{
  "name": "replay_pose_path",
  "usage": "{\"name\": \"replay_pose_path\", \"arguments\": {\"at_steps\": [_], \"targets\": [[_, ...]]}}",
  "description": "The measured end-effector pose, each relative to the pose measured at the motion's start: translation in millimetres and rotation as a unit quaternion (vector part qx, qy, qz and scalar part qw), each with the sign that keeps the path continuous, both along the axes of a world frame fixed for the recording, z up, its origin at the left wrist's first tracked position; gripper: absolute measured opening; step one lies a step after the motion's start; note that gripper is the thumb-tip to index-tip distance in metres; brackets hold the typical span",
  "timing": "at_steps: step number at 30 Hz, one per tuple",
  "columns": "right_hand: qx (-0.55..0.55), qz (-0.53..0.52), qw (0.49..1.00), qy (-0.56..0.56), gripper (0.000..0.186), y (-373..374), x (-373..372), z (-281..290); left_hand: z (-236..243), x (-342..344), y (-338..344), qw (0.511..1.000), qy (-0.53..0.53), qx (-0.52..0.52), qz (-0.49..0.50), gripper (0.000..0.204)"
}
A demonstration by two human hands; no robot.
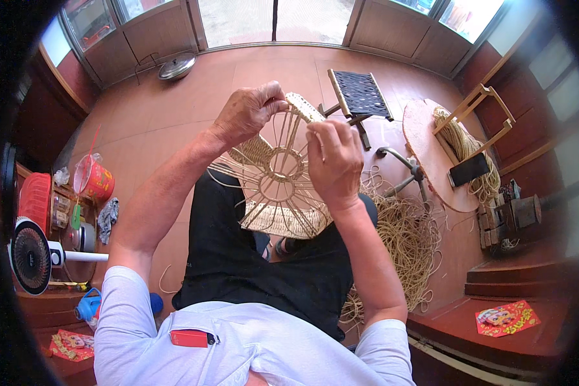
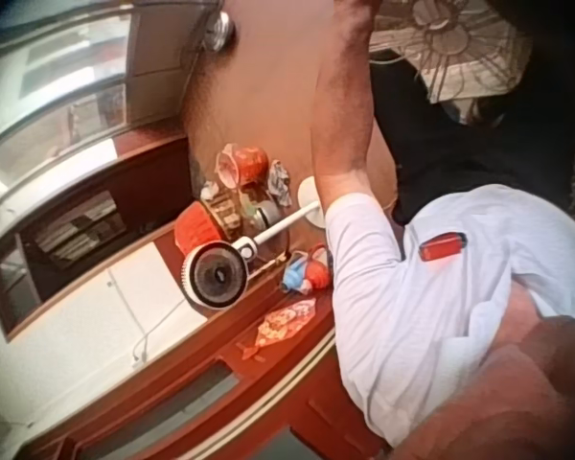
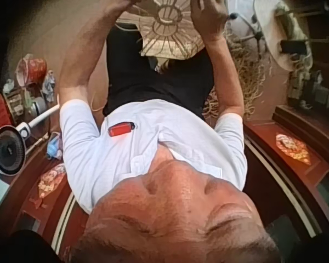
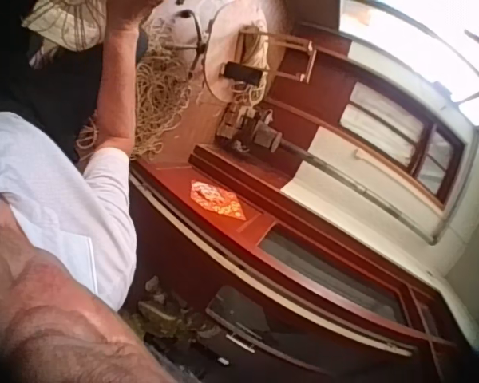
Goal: Weaving straw or wicker strips into a frame to create a decorative or functional object.
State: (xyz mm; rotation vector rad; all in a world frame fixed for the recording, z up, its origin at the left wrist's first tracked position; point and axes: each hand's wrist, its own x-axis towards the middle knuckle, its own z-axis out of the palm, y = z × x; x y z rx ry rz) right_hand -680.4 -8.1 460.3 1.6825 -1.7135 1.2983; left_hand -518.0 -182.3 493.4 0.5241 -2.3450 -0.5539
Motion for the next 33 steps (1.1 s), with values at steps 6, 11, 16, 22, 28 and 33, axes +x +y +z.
{"name": "replay_pose_path", "arguments": {"at_steps": [6,11,16,22,28,33], "targets": [[0.016,0.088,0.996,0.018,0.022,-21.9,-5.7,20.5,10.7,5.5,-9.4,0.968,-0.022,0.243,-0.056,0.015],[0.034,0.107,0.994,0.015,0.024,-30.1,-3.4,23.8,0.1,5.6,-22.6,0.955,0.005,0.284,-0.087,0.016],[0.097,0.136,0.982,-0.086,0.023,-37.4,-15.1,35.5,3.6,1.8,-22.6,0.956,-0.019,0.282,-0.074,0.016],[0.204,0.155,0.940,-0.225,0.022,-49.1,-35.2,31.5,8.2,-0.1,-29.2,0.963,-0.049,0.261,-0.052,0.015],[0.202,0.162,0.941,-0.216,0.020,-50.0,-38.7,26.1,5.3,-3.1,-35.9,0.957,-0.058,0.276,-0.068,0.014],[0.179,0.126,0.971,-0.093,0.023,-44.8,-21.0,33.0,4.4,-0.8,-43.9,0.934,-0.075,0.339,-0.084,0.017]]}}
